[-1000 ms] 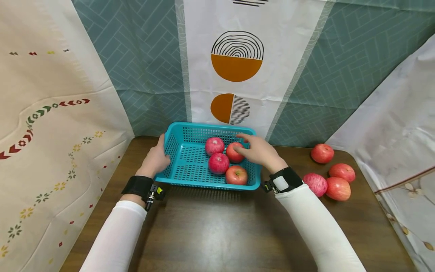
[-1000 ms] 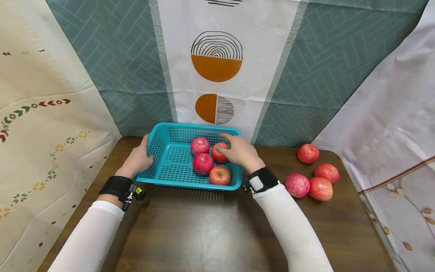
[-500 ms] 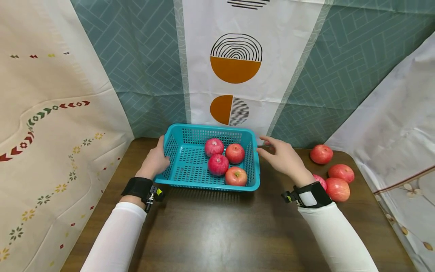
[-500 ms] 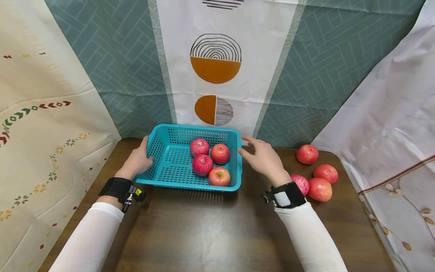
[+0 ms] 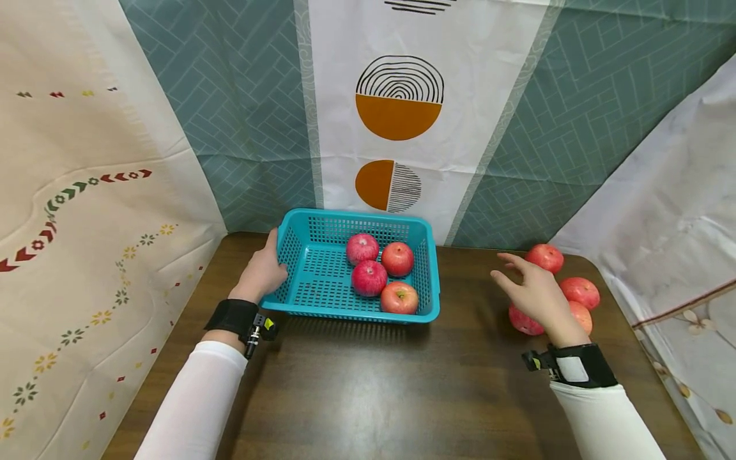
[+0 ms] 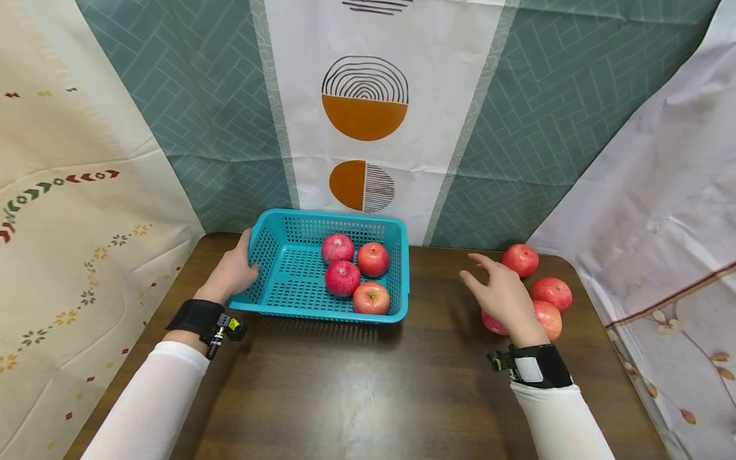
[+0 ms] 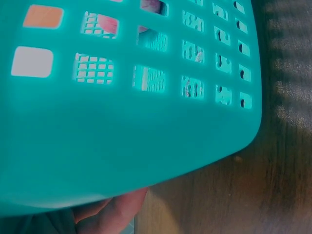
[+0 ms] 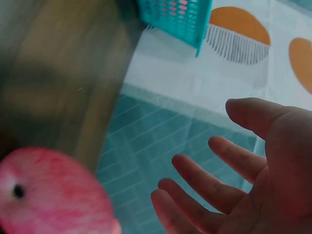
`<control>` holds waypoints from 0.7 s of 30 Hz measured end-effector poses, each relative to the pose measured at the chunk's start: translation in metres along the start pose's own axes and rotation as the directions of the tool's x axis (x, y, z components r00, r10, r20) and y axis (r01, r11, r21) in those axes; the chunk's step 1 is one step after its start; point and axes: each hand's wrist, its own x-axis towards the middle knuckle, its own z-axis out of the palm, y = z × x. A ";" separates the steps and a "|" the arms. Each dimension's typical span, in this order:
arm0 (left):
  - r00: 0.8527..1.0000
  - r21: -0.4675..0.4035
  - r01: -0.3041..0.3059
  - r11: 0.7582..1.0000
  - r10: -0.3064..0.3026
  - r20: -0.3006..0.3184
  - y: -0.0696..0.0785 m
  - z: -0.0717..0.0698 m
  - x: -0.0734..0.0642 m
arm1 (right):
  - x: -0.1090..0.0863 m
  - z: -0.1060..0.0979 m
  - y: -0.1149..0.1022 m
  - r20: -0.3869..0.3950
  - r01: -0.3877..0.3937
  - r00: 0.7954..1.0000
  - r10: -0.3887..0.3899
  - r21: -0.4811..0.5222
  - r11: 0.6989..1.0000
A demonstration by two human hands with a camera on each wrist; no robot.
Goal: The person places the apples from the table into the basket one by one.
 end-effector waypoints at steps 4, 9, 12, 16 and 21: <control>1.000 0.004 0.005 1.000 -0.005 0.002 0.001 -0.001 -0.001 | -0.006 0.003 0.014 0.004 0.002 1.000 -0.002 -0.031 1.000; 1.000 0.000 -0.002 1.000 0.002 0.004 0.002 -0.002 -0.002 | -0.013 0.007 0.028 0.010 0.066 0.998 -0.065 -0.072 0.995; 1.000 0.000 -0.004 1.000 0.004 0.002 0.004 -0.002 -0.004 | -0.019 0.009 0.036 0.047 0.101 0.994 -0.097 -0.085 0.991; 1.000 0.004 -0.009 1.000 0.009 0.000 0.005 -0.003 -0.005 | -0.027 0.013 0.046 0.076 0.139 0.988 -0.131 -0.110 0.984; 1.000 0.002 -0.018 1.000 0.018 0.004 0.006 -0.004 -0.005 | -0.033 0.017 0.057 0.061 0.195 0.980 -0.187 -0.148 0.970</control>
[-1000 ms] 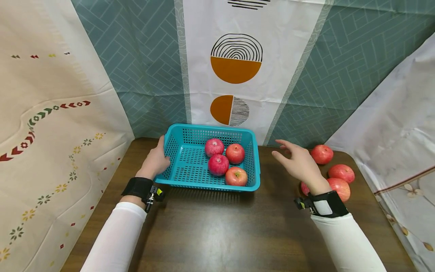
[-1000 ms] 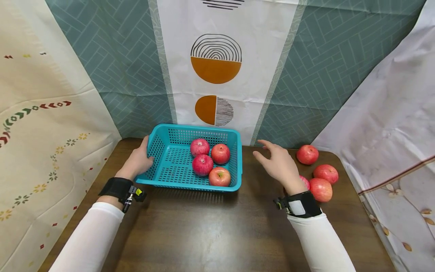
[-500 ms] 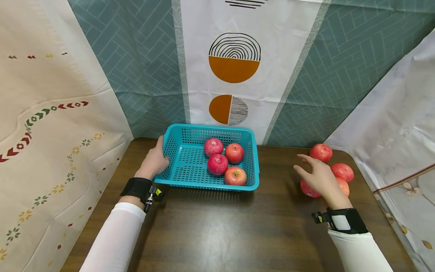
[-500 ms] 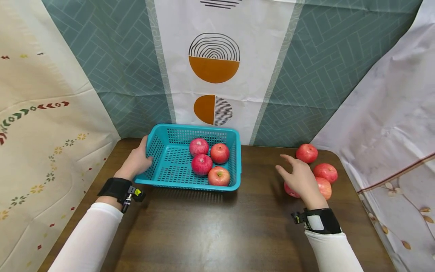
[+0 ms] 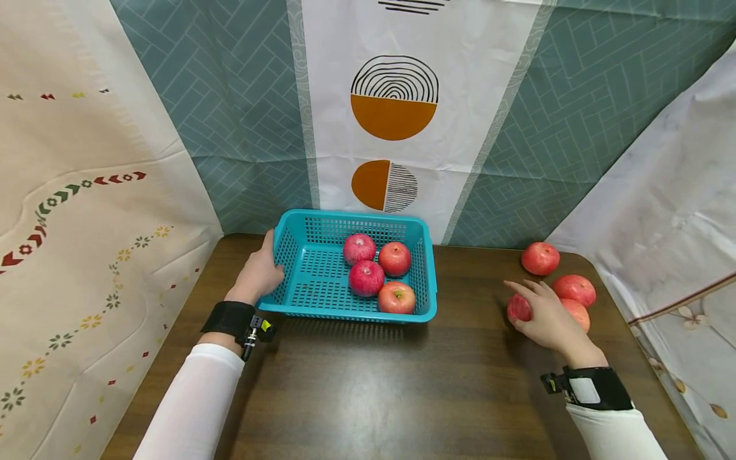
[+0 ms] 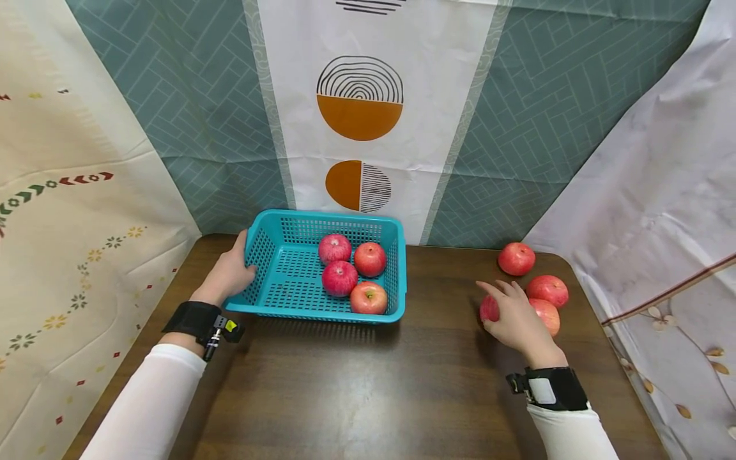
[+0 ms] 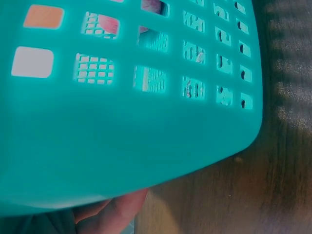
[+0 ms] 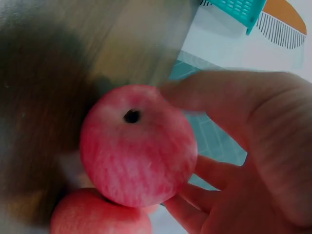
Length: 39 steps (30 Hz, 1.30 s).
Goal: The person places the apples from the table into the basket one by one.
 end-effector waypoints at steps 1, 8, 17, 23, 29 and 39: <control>1.000 0.000 0.000 1.000 0.000 0.001 0.000 0.000 0.000 | -0.001 0.001 0.001 -0.001 0.003 1.000 -0.003 -0.003 1.000; 1.000 0.003 0.010 1.000 -0.010 -0.002 0.000 0.001 0.000 | -0.006 0.003 0.003 0.017 -0.037 0.999 0.037 -0.024 0.999; 1.000 -0.005 0.019 1.000 -0.019 -0.001 -0.005 0.004 0.002 | -0.012 0.016 0.003 -0.072 -0.079 0.995 0.075 -0.042 0.996; 1.000 0.001 0.016 1.000 -0.016 -0.007 -0.008 0.005 0.006 | -0.013 0.026 0.004 -0.141 -0.091 0.987 0.083 -0.050 0.995; 1.000 0.004 0.019 1.000 -0.019 -0.005 -0.008 0.005 0.006 | -0.014 0.035 0.007 -0.205 -0.124 0.972 0.114 -0.038 0.991; 1.000 0.011 0.026 1.000 -0.026 0.001 -0.009 0.004 0.006 | -0.011 0.053 0.012 -0.172 -0.069 0.982 0.077 0.051 0.996</control>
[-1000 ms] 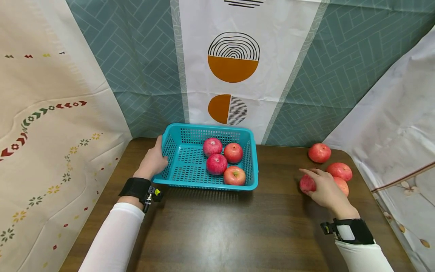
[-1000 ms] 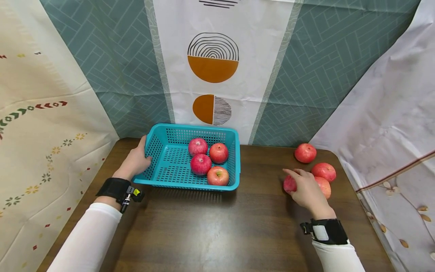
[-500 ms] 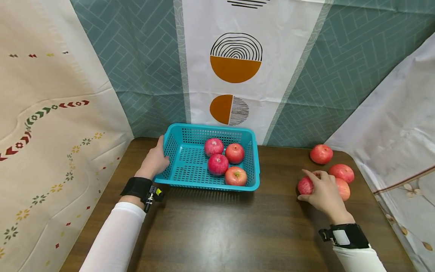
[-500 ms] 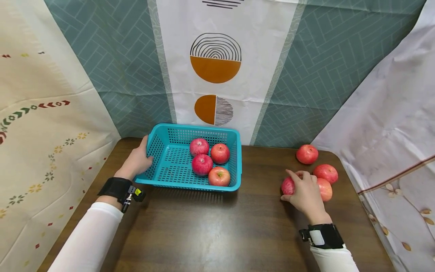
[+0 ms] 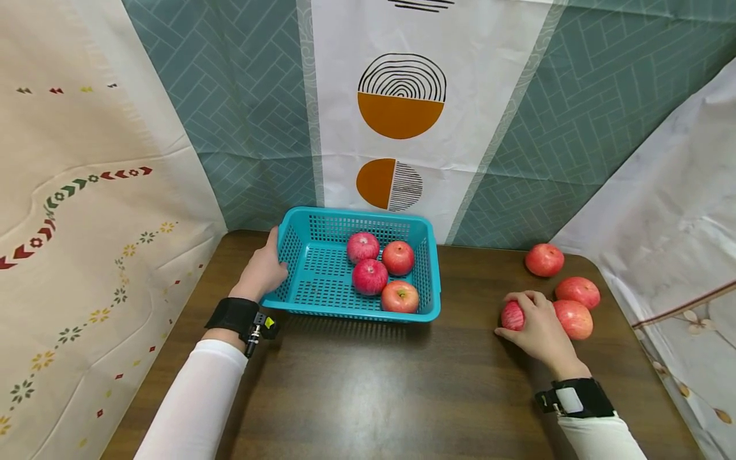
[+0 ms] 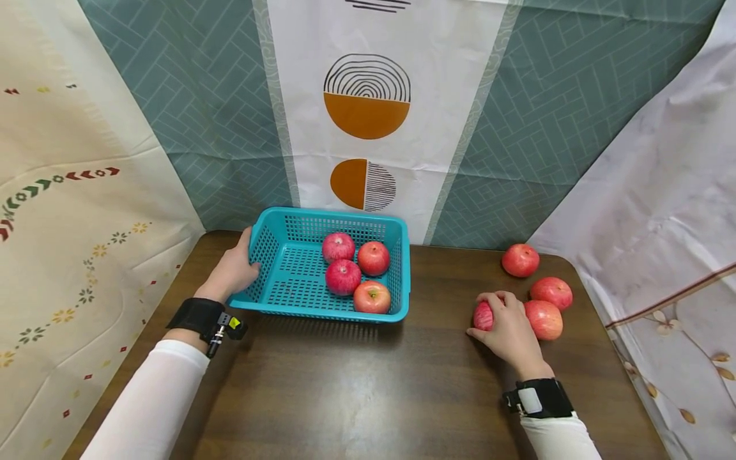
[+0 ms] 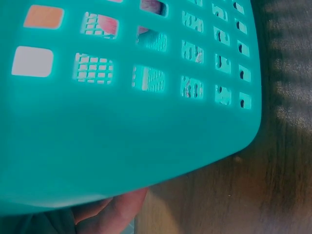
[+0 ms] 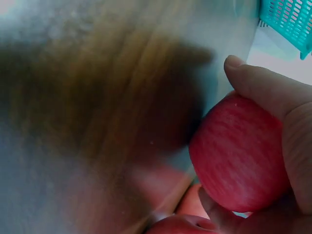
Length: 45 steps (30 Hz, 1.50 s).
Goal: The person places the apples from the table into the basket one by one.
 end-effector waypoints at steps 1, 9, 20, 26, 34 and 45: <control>1.000 -0.002 0.001 1.000 -0.001 0.001 0.000 -0.001 0.000 | 0.000 0.001 0.000 0.012 0.003 1.000 -0.003 0.003 1.000; 1.000 -0.005 -0.002 1.000 0.002 -0.001 0.001 -0.003 0.001 | 0.002 0.005 -0.005 0.010 0.029 1.000 -0.029 -0.012 1.000; 1.000 -0.016 -0.002 1.000 0.001 -0.003 0.002 -0.001 0.002 | 0.004 0.007 -0.008 -0.013 0.033 0.999 -0.034 -0.057 0.998; 1.000 -0.020 0.001 1.000 -0.001 -0.003 0.003 0.000 0.002 | 0.003 0.004 -0.010 -0.001 0.004 1.000 -0.004 -0.051 0.999; 1.000 -0.015 -0.003 1.000 0.003 -0.006 0.000 0.003 0.002 | 0.006 -0.004 -0.017 -0.038 0.006 0.999 -0.009 -0.063 0.998; 1.000 -0.019 0.001 1.000 -0.001 -0.001 0.000 0.001 0.000 | 0.022 -0.019 -0.039 -0.082 0.037 0.996 -0.041 -0.052 0.998</control>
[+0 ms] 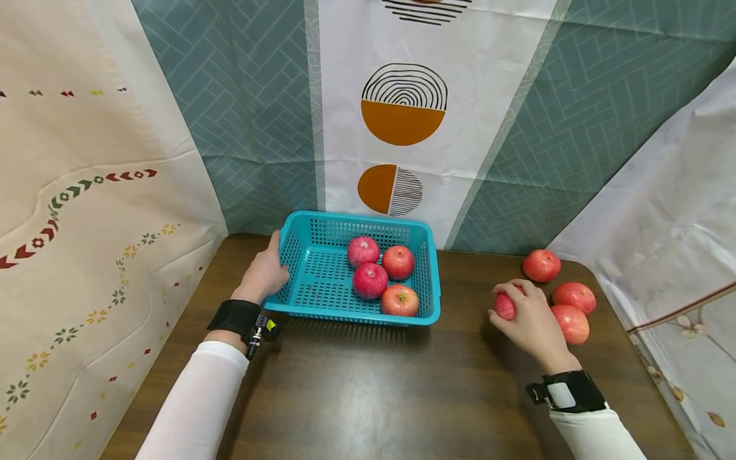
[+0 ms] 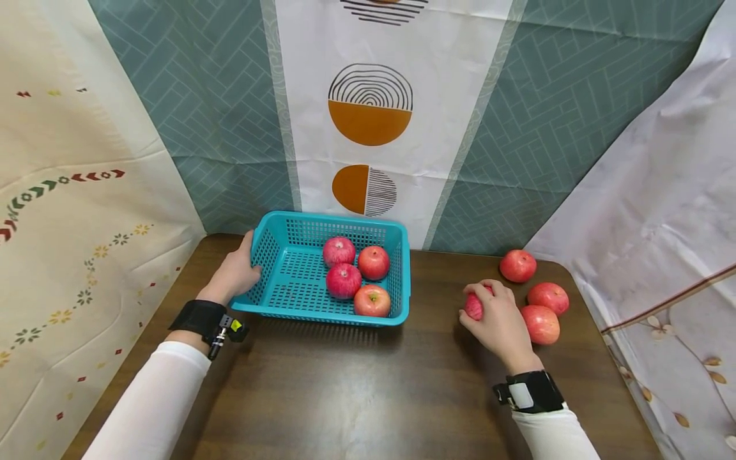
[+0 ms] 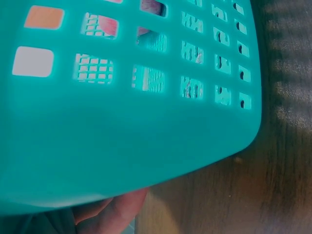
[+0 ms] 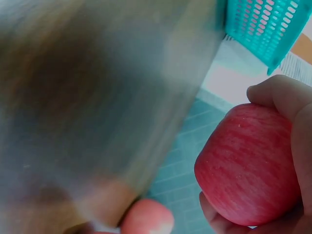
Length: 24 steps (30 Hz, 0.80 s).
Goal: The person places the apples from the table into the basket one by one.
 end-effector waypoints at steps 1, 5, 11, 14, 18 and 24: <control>1.000 -0.002 0.001 1.000 -0.001 0.002 0.000 0.000 0.000 | 0.002 -0.001 -0.002 -0.003 0.005 1.000 -0.005 0.006 1.000; 1.000 -0.006 0.004 1.000 -0.004 0.006 0.000 0.000 -0.001 | 0.009 -0.003 -0.014 -0.017 0.025 1.000 -0.025 0.032 0.999; 1.000 0.013 -0.007 1.000 0.007 0.000 -0.001 0.001 -0.001 | 0.019 -0.004 -0.036 -0.047 0.049 0.998 -0.046 0.074 0.996; 1.000 0.029 -0.011 1.000 0.011 -0.005 0.000 0.000 0.000 | 0.024 -0.005 -0.050 -0.070 0.063 0.996 -0.055 0.107 0.992; 1.000 0.039 -0.014 0.999 0.015 -0.007 0.001 -0.001 -0.001 | 0.031 -0.005 -0.074 -0.103 0.089 0.992 -0.072 0.169 0.982; 1.000 0.028 -0.013 1.000 0.013 -0.001 0.003 -0.002 -0.002 | 0.039 -0.004 -0.104 -0.125 0.166 0.982 -0.141 0.226 0.960</control>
